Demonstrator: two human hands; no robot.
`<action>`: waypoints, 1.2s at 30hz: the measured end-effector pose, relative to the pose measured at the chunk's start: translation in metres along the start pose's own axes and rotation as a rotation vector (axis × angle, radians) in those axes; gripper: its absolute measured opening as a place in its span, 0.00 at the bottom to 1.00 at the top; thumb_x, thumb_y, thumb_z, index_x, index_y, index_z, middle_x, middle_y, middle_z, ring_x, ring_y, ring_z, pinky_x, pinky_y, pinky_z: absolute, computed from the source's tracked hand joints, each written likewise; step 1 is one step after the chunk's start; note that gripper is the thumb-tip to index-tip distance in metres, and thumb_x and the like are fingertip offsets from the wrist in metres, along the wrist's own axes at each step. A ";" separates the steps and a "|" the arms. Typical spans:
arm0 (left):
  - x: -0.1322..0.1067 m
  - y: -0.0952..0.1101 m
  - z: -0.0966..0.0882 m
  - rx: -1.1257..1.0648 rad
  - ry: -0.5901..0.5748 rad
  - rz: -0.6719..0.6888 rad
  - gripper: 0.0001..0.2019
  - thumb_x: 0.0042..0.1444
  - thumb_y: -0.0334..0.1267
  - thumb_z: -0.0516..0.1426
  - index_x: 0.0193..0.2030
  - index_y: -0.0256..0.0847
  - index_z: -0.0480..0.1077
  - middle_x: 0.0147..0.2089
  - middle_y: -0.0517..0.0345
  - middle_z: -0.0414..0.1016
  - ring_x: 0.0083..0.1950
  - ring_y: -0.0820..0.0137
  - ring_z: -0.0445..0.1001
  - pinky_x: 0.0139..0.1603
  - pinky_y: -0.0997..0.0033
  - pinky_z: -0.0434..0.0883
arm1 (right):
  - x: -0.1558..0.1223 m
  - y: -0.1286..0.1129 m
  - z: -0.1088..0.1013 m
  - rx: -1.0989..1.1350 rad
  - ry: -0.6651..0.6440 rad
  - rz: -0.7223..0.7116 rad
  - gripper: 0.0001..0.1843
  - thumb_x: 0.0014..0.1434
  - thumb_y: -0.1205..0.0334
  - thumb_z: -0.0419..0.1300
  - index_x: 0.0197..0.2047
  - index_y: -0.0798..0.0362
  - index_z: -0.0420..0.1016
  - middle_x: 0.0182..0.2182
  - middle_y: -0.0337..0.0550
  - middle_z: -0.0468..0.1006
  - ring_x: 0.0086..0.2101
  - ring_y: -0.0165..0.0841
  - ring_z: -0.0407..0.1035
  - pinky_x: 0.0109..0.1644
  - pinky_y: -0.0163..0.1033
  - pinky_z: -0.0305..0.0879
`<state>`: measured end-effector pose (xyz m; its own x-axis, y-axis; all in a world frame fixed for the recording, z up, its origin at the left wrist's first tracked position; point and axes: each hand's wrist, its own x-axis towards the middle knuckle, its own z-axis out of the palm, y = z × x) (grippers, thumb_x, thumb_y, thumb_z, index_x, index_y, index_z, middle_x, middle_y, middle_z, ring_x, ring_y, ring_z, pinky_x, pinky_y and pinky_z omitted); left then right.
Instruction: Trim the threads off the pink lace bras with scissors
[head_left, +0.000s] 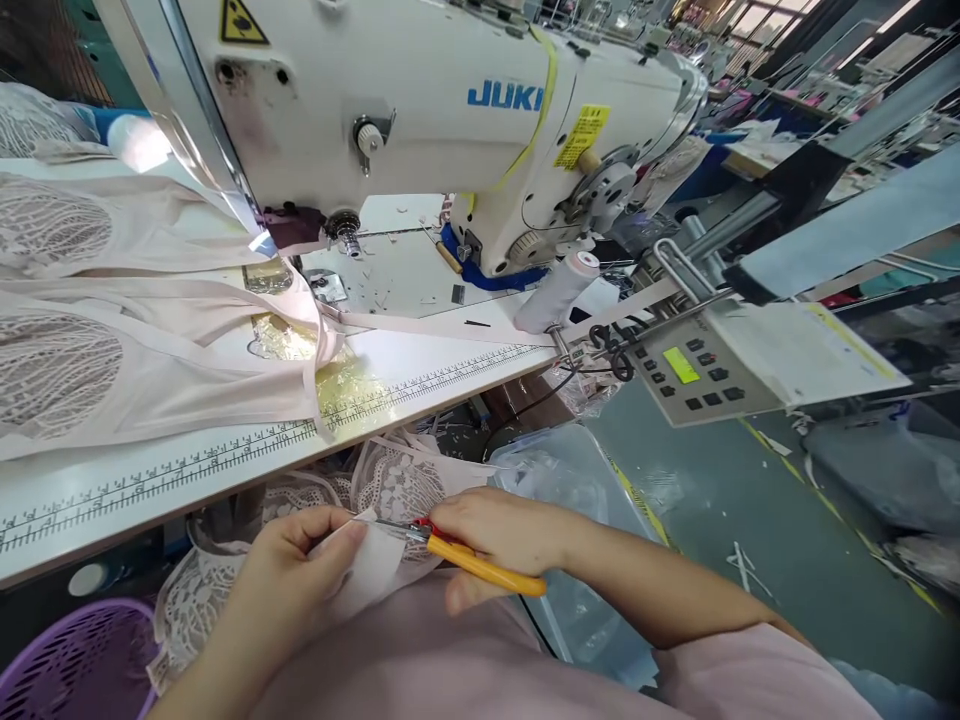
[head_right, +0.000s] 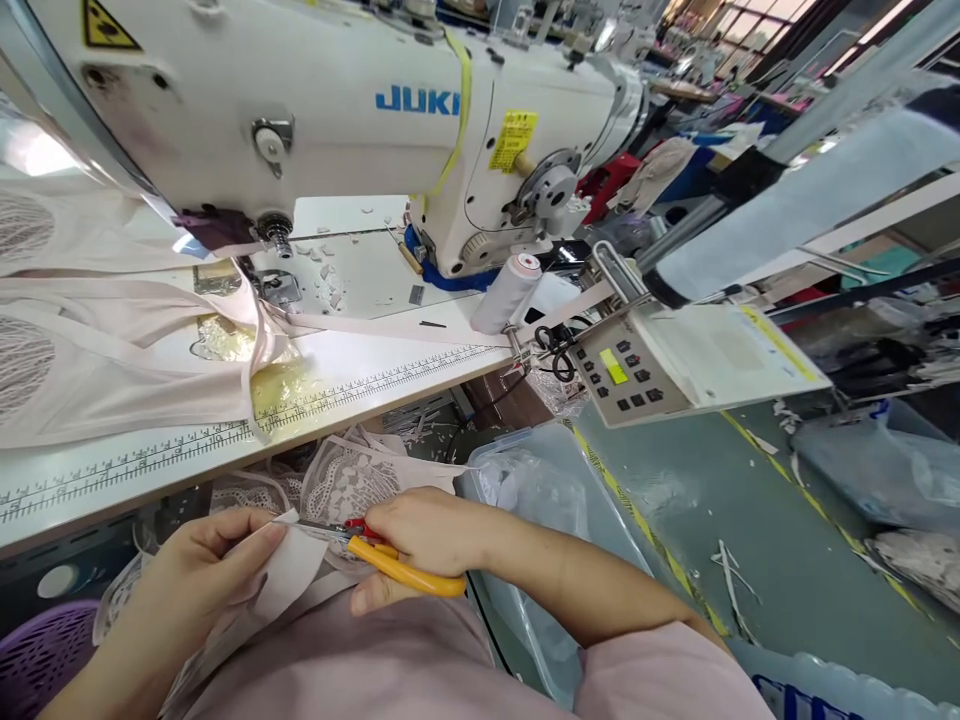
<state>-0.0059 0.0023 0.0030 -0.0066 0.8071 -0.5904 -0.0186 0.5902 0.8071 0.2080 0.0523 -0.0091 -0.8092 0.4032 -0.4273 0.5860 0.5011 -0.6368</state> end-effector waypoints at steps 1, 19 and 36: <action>0.000 0.001 0.000 -0.002 -0.007 -0.014 0.13 0.40 0.45 0.63 0.18 0.37 0.69 0.13 0.72 0.48 0.17 0.82 0.42 0.18 0.81 0.41 | -0.001 -0.001 -0.001 -0.013 0.000 0.011 0.28 0.52 0.34 0.56 0.26 0.52 0.56 0.25 0.37 0.65 0.24 0.29 0.55 0.26 0.33 0.49; 0.004 0.000 0.001 0.023 -0.033 -0.025 0.15 0.41 0.46 0.62 0.18 0.38 0.66 0.13 0.71 0.49 0.17 0.82 0.43 0.19 0.79 0.42 | -0.005 -0.009 -0.004 0.047 -0.006 0.160 0.21 0.57 0.43 0.58 0.28 0.55 0.64 0.24 0.39 0.67 0.24 0.28 0.58 0.26 0.32 0.51; 0.001 0.003 -0.002 0.073 -0.023 0.039 0.14 0.42 0.47 0.63 0.20 0.38 0.70 0.15 0.69 0.51 0.20 0.81 0.44 0.19 0.79 0.42 | 0.010 -0.010 0.005 0.421 0.555 -0.106 0.30 0.48 0.33 0.57 0.21 0.50 0.50 0.19 0.33 0.58 0.22 0.26 0.51 0.25 0.32 0.51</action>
<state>-0.0084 0.0048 0.0052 0.0169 0.8292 -0.5587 0.0543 0.5572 0.8286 0.1943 0.0477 -0.0103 -0.6537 0.7562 -0.0303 0.3483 0.2650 -0.8991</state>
